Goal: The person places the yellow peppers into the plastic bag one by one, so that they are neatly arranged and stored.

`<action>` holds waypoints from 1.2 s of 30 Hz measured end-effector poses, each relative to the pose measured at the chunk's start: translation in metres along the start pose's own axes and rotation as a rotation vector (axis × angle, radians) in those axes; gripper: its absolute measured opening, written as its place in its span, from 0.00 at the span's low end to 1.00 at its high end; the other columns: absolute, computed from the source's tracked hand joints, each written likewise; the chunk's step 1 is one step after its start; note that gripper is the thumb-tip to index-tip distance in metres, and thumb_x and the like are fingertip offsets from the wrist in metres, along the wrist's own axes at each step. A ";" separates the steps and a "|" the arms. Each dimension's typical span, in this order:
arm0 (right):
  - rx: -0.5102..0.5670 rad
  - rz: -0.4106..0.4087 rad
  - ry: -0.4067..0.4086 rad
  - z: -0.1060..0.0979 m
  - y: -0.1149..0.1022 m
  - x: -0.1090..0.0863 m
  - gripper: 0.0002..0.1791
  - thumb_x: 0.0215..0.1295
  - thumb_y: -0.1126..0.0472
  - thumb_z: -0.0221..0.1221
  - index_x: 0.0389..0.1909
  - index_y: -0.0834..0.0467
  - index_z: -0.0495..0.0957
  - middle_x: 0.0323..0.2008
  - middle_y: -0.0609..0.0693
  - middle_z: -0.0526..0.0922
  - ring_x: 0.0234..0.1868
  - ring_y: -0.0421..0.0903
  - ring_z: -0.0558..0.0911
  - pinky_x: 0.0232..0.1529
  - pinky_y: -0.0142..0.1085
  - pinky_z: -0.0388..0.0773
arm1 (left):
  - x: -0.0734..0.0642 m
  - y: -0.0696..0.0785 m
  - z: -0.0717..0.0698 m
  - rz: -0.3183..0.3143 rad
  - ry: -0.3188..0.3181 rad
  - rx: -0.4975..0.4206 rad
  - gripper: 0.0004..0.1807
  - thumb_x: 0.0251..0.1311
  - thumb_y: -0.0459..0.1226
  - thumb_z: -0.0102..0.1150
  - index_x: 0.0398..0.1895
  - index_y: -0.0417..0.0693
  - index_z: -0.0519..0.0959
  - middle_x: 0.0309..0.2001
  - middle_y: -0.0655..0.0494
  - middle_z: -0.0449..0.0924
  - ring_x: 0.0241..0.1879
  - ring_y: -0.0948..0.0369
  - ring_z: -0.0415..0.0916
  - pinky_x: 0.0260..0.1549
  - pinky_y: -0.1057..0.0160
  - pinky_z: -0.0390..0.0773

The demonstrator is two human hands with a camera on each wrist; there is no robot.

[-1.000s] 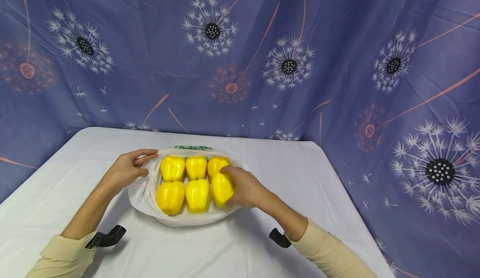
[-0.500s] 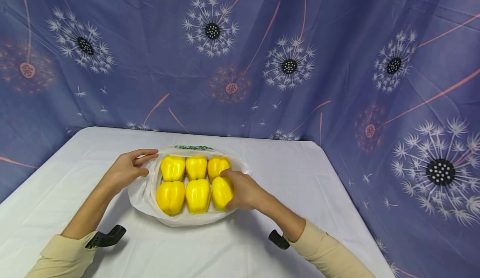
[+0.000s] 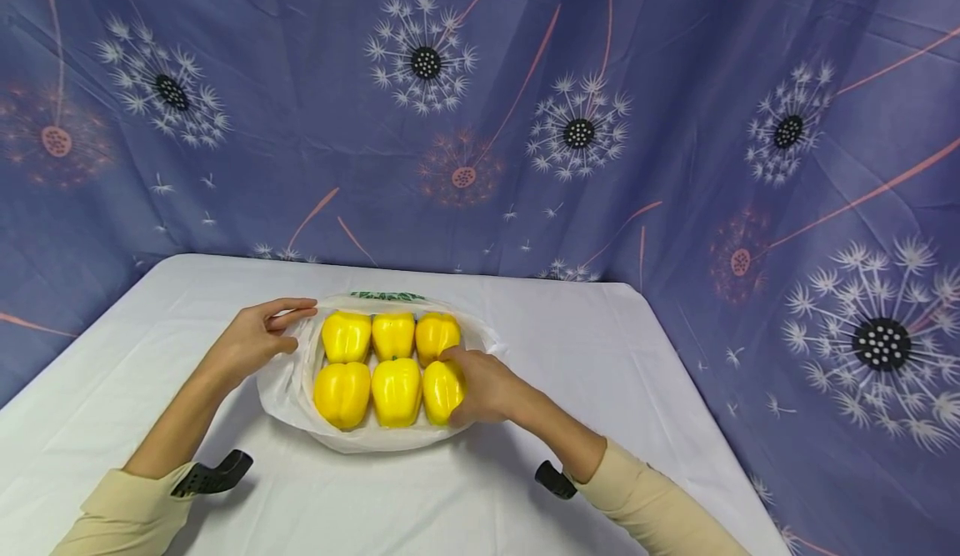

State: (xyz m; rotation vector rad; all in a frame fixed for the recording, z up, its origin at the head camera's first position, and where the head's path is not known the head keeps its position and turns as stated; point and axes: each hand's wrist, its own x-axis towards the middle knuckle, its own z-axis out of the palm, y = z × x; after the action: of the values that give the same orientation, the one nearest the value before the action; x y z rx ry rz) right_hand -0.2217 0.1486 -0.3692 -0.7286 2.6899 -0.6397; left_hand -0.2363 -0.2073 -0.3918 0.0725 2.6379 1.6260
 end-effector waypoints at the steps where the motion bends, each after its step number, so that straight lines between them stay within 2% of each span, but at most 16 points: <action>1: -0.002 0.005 0.000 0.001 0.000 0.000 0.47 0.41 0.63 0.78 0.67 0.56 0.71 0.68 0.56 0.75 0.69 0.57 0.72 0.70 0.56 0.66 | 0.000 0.000 0.000 0.003 -0.001 -0.001 0.39 0.52 0.22 0.54 0.73 0.45 0.69 0.67 0.42 0.75 0.19 0.70 0.53 0.23 0.68 0.64; 2: -0.004 0.009 0.000 0.001 0.000 0.001 0.47 0.41 0.63 0.78 0.67 0.56 0.71 0.68 0.56 0.75 0.69 0.57 0.72 0.70 0.56 0.65 | 0.000 0.000 0.000 0.004 -0.003 -0.006 0.40 0.52 0.22 0.54 0.73 0.45 0.69 0.67 0.41 0.75 0.17 0.68 0.49 0.22 0.68 0.63; 5: -0.007 0.019 0.000 0.002 0.000 0.002 0.46 0.42 0.62 0.78 0.67 0.56 0.71 0.68 0.55 0.75 0.69 0.57 0.72 0.69 0.56 0.66 | 0.000 -0.001 0.000 0.006 -0.002 -0.006 0.40 0.52 0.22 0.54 0.73 0.45 0.69 0.67 0.41 0.75 0.17 0.68 0.50 0.22 0.68 0.62; 9: -0.002 0.030 0.000 0.003 0.000 0.002 0.46 0.42 0.62 0.79 0.67 0.55 0.72 0.67 0.55 0.76 0.68 0.57 0.73 0.69 0.56 0.66 | 0.001 0.000 0.000 -0.004 -0.004 0.004 0.39 0.52 0.23 0.55 0.73 0.45 0.69 0.67 0.42 0.75 0.19 0.68 0.58 0.23 0.68 0.64; 12: 0.000 0.030 0.000 0.003 0.000 0.002 0.46 0.43 0.62 0.79 0.67 0.55 0.72 0.67 0.56 0.76 0.68 0.57 0.73 0.69 0.56 0.66 | 0.001 0.001 0.001 -0.009 -0.004 0.021 0.39 0.52 0.24 0.56 0.73 0.46 0.69 0.67 0.43 0.75 0.35 0.64 0.73 0.26 0.67 0.67; 16: 0.002 0.021 0.000 0.004 0.000 0.002 0.46 0.43 0.62 0.78 0.67 0.55 0.72 0.67 0.57 0.75 0.68 0.57 0.72 0.69 0.57 0.66 | 0.000 0.001 0.002 -0.012 -0.004 0.031 0.39 0.53 0.24 0.56 0.73 0.47 0.69 0.67 0.44 0.75 0.55 0.57 0.71 0.29 0.67 0.69; 22: 0.015 -0.003 0.009 0.006 0.003 0.002 0.46 0.43 0.61 0.78 0.68 0.56 0.72 0.67 0.58 0.75 0.68 0.58 0.72 0.69 0.58 0.66 | 0.000 0.001 0.001 -0.014 -0.001 0.014 0.39 0.53 0.24 0.55 0.73 0.47 0.69 0.68 0.44 0.75 0.57 0.53 0.71 0.27 0.68 0.68; 24: 0.014 -0.005 0.010 0.006 0.003 0.002 0.46 0.43 0.61 0.78 0.68 0.56 0.71 0.67 0.59 0.74 0.69 0.58 0.72 0.69 0.58 0.66 | 0.000 0.002 0.001 -0.008 -0.003 0.011 0.39 0.53 0.24 0.55 0.73 0.46 0.69 0.67 0.43 0.75 0.62 0.53 0.68 0.28 0.68 0.69; 25: 0.014 -0.005 0.010 0.006 0.003 0.002 0.46 0.44 0.61 0.78 0.69 0.56 0.71 0.67 0.59 0.74 0.69 0.59 0.71 0.69 0.58 0.66 | 0.000 0.002 0.001 -0.007 -0.002 0.012 0.39 0.53 0.24 0.55 0.73 0.46 0.69 0.67 0.43 0.75 0.61 0.54 0.68 0.28 0.68 0.69; 27: 0.015 -0.003 0.005 0.006 0.003 0.001 0.47 0.44 0.61 0.78 0.69 0.56 0.70 0.69 0.59 0.73 0.70 0.59 0.70 0.70 0.59 0.64 | 0.000 0.002 0.000 -0.006 -0.001 0.005 0.39 0.53 0.24 0.55 0.73 0.46 0.69 0.67 0.43 0.76 0.47 0.59 0.74 0.26 0.68 0.68; 28: 0.015 -0.002 0.002 0.006 0.002 0.001 0.47 0.45 0.61 0.78 0.70 0.56 0.70 0.69 0.59 0.72 0.71 0.59 0.69 0.70 0.59 0.64 | 0.000 0.002 0.000 -0.004 -0.001 0.004 0.39 0.53 0.24 0.56 0.73 0.46 0.69 0.67 0.43 0.76 0.43 0.62 0.74 0.25 0.68 0.67; 31: 0.007 -0.008 -0.008 0.005 0.002 0.000 0.49 0.46 0.61 0.78 0.72 0.56 0.68 0.71 0.58 0.71 0.72 0.59 0.68 0.71 0.60 0.61 | 0.001 0.003 -0.001 -0.008 -0.004 0.007 0.39 0.53 0.24 0.56 0.74 0.46 0.69 0.67 0.44 0.76 0.37 0.65 0.72 0.23 0.67 0.65; 32: 0.000 -0.010 -0.010 0.005 0.002 0.000 0.50 0.46 0.60 0.78 0.73 0.56 0.67 0.72 0.58 0.70 0.73 0.59 0.67 0.71 0.61 0.60 | 0.001 0.004 0.000 -0.011 -0.008 0.002 0.39 0.53 0.24 0.56 0.74 0.46 0.68 0.67 0.43 0.76 0.39 0.63 0.74 0.23 0.67 0.64; 33: -0.009 -0.010 -0.010 0.004 0.001 0.000 0.51 0.46 0.59 0.78 0.74 0.56 0.66 0.72 0.58 0.70 0.74 0.59 0.67 0.72 0.61 0.59 | 0.002 0.006 0.000 -0.009 -0.012 0.003 0.39 0.53 0.25 0.56 0.74 0.45 0.68 0.67 0.43 0.75 0.48 0.61 0.76 0.24 0.67 0.66; 34: -0.015 -0.004 -0.010 0.003 0.001 -0.001 0.52 0.46 0.58 0.78 0.75 0.56 0.64 0.73 0.58 0.69 0.74 0.59 0.66 0.73 0.61 0.57 | 0.002 0.007 0.000 -0.010 -0.016 0.006 0.39 0.54 0.25 0.57 0.74 0.45 0.68 0.67 0.43 0.75 0.57 0.57 0.74 0.25 0.67 0.66; 36: -0.028 0.009 -0.005 0.001 0.000 -0.002 0.54 0.47 0.56 0.78 0.76 0.56 0.62 0.74 0.58 0.68 0.75 0.59 0.64 0.74 0.61 0.54 | 0.002 0.011 0.001 -0.009 -0.025 0.006 0.39 0.54 0.25 0.57 0.74 0.45 0.68 0.68 0.42 0.75 0.65 0.49 0.70 0.25 0.67 0.67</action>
State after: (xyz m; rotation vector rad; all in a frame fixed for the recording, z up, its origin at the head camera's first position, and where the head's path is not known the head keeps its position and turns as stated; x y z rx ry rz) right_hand -0.2192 0.1492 -0.3697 -0.7240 2.7015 -0.5983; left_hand -0.2385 -0.2015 -0.3823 0.0808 2.6212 1.6038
